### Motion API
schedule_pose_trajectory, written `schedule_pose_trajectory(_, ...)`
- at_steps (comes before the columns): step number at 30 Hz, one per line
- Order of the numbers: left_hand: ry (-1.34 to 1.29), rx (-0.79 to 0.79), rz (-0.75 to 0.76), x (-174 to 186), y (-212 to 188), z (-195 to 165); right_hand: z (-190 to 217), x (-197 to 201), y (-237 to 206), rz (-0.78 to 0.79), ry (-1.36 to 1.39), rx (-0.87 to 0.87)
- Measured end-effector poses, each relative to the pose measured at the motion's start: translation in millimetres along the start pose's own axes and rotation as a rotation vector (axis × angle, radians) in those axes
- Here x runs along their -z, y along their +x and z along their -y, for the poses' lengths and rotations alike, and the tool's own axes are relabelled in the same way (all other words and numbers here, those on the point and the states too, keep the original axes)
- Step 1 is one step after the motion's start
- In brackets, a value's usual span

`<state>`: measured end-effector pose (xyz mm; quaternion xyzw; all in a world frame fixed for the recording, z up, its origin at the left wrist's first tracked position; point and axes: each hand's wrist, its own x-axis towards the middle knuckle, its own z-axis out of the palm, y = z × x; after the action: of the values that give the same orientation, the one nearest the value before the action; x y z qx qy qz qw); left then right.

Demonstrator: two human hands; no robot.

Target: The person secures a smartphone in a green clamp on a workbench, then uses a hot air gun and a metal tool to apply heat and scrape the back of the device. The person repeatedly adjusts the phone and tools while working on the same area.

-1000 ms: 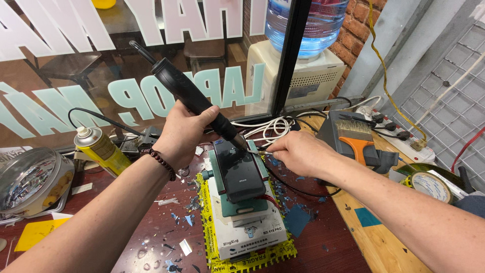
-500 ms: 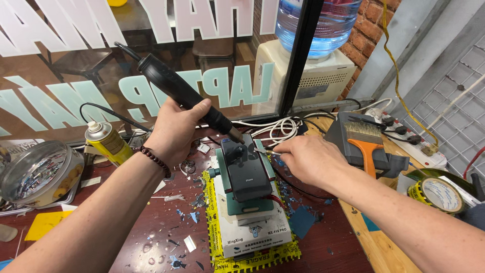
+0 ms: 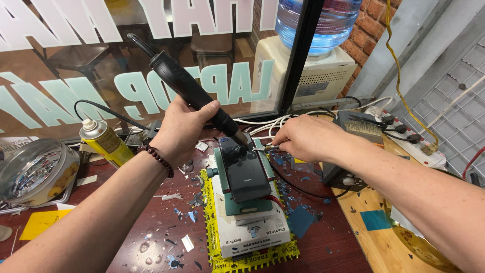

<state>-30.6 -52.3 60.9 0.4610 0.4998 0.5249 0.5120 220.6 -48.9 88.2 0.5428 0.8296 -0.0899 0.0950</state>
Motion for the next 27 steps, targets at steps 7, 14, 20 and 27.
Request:
schedule_pose_trajectory(7, -0.049, 0.044, 0.018, -2.2, 1.0, -2.5, -6.1, -6.9, 3.6, 0.114, 0.130, -0.115)
schedule_pose_trajectory(14, -0.037, 0.053, 0.039, -4.0, 3.4, -4.9, -11.1, -3.3, 12.7, 0.006, 0.076, 0.069)
schedule_pose_trajectory(20, -0.003, 0.068, 0.050, -4.0, 6.1, -2.6, -10.9, -17.9, 7.1, -0.027, 0.186, 0.027)
schedule_pose_trajectory(27, -0.042, 0.021, 0.037, 1.6, 8.7, 0.2, 6.4, -16.9, -3.3, -0.034, 0.170, -0.104)
